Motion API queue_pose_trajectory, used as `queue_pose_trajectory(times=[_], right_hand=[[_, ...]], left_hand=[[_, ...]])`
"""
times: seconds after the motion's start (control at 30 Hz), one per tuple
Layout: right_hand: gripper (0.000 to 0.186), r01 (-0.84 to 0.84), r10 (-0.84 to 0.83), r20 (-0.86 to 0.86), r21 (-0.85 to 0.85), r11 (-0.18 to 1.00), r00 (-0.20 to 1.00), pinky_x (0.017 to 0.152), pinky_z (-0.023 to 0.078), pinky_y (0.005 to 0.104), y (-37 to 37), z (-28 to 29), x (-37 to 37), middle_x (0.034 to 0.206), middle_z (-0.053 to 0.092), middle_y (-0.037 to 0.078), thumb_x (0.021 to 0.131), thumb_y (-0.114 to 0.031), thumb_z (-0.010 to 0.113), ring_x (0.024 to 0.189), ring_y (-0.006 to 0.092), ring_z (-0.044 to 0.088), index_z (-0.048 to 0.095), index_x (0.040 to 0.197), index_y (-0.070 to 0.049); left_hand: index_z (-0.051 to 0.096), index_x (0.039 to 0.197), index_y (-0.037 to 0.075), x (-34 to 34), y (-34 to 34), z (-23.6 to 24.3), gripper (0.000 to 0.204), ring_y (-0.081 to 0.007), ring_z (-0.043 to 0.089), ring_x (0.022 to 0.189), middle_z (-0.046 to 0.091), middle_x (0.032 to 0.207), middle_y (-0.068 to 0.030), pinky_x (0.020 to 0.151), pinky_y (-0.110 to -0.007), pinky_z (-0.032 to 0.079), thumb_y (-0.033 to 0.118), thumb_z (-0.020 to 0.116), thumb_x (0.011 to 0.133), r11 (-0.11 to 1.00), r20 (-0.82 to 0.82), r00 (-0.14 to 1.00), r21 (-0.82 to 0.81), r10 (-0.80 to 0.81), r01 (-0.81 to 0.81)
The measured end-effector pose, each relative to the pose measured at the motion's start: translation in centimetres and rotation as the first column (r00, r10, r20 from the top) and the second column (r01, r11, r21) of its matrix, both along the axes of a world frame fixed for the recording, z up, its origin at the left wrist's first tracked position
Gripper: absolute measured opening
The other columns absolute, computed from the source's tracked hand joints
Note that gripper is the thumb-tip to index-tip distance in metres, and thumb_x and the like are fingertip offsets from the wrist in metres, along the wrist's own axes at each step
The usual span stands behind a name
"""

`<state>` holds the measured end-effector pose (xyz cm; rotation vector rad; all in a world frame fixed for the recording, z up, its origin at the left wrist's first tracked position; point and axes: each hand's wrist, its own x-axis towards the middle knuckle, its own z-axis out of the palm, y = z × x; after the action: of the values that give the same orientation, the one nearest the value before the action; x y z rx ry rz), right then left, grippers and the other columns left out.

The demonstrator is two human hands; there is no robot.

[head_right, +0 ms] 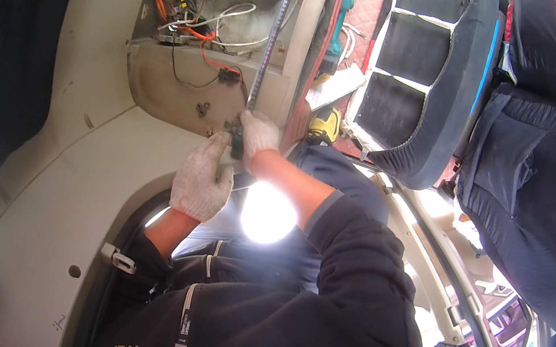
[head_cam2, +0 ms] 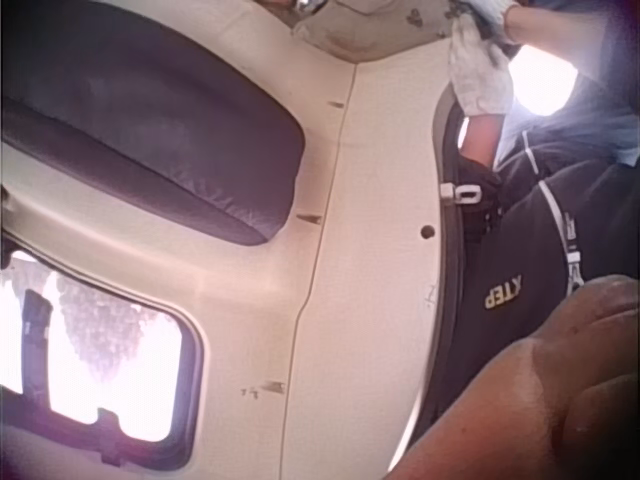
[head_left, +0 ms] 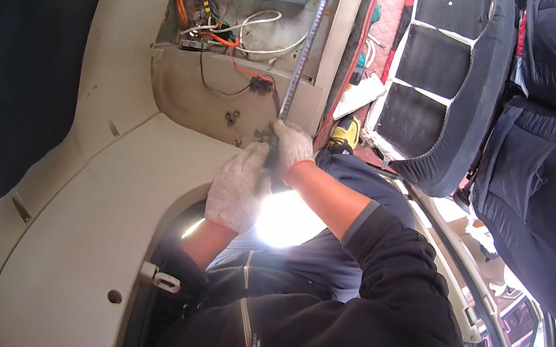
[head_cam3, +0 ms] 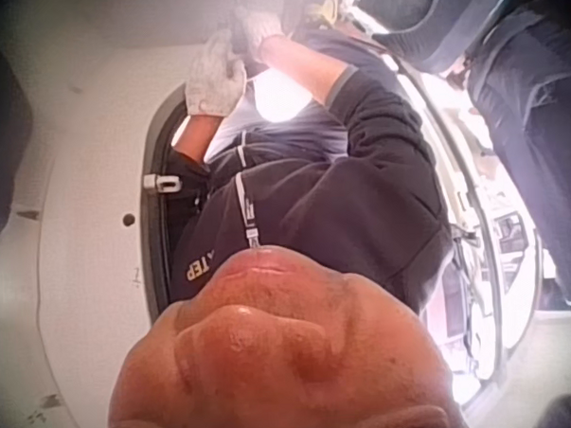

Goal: The person walks from an office to a parked electric vehicle, measures a blue battery, then enters the vehicle to remove the battery using a power drill. The battery is taken out and placed on the ground.

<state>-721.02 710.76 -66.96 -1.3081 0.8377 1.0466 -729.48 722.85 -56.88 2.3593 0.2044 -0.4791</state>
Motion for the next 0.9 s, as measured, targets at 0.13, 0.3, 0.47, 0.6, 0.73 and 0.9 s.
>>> queue_pose_trajectory(times=[0.13,0.3,0.47,0.6,0.73,0.9], right_hand=[[0.019,0.150,-0.148,-0.055,0.043,0.988,0.987,0.085,0.059,0.0400,0.2,-0.6,-0.3,0.108,0.070,0.013,0.104,-0.016,0.060,0.105,0.0262,0.072,0.065,0.111,0.001],[0.019,0.295,-0.282,-0.139,0.083,0.952,0.949,0.088,0.060,0.0422,0.2,-1.7,-0.8,0.108,0.069,0.013,0.105,-0.016,0.061,0.108,0.0272,0.072,0.063,0.114,0.001],[0.018,0.307,-0.294,-0.136,0.095,0.947,0.946,0.086,0.060,0.0415,0.1,-1.9,-0.9,0.107,0.069,0.014,0.104,-0.016,0.062,0.104,0.0264,0.072,0.063,0.113,0.000],[0.017,0.312,-0.296,-0.160,0.087,0.946,0.942,0.082,0.059,0.0406,0.1,-1.6,-0.8,0.105,0.070,0.014,0.104,-0.016,0.063,0.095,0.0253,0.070,0.064,0.112,-0.001],[0.019,0.282,-0.272,-0.135,0.061,0.957,0.953,0.080,0.059,0.0395,0.2,-1.3,-0.7,0.102,0.072,0.013,0.105,-0.017,0.064,0.090,0.0247,0.070,0.066,0.112,0.000],[0.021,0.288,-0.279,-0.136,0.053,0.956,0.951,0.079,0.059,0.0388,0.3,-1.3,-0.7,0.103,0.074,0.014,0.106,-0.017,0.063,0.089,0.0242,0.070,0.067,0.117,0.000]], left_hand=[[0.053,0.148,-0.002,-0.1,0.0,0.0,0.061,-0.0434,0.056,0.136,0.059,0.146,-0.0272,0.116,-0.050,0.045,0.012,0.068,0.091,1.000,-0.018,1.000,0.003,0.004,-0.004],[0.053,0.148,-0.002,-0.1,0.0,0.0,0.060,-0.0431,0.056,0.136,0.059,0.147,-0.0270,0.116,-0.049,0.045,0.012,0.068,0.091,1.000,-0.009,1.000,-0.002,0.000,0.000],[0.052,0.149,-0.001,-0.1,-0.1,-0.1,0.061,-0.0429,0.057,0.136,0.058,0.148,-0.0259,0.116,-0.049,0.045,0.014,0.067,0.092,1.000,-0.040,0.999,0.007,-0.004,0.004],[0.052,0.150,0.000,-0.1,-0.1,-0.2,0.061,-0.0427,0.057,0.136,0.058,0.149,-0.0253,0.116,-0.049,0.045,0.014,0.067,0.092,1.000,-0.044,0.999,0.006,-0.002,0.002],[0.053,0.149,0.000,-0.1,-0.1,-0.2,0.061,-0.0423,0.057,0.136,0.058,0.149,-0.0252,0.116,-0.049,0.045,0.014,0.067,0.092,1.000,-0.042,0.999,0.003,0.006,-0.006],[0.054,0.148,0.000,-0.1,-0.1,-0.3,0.060,-0.0418,0.057,0.137,0.059,0.148,-0.0251,0.116,-0.048,0.045,0.013,0.067,0.092,1.000,-0.029,1.000,0.005,0.008,-0.008]])
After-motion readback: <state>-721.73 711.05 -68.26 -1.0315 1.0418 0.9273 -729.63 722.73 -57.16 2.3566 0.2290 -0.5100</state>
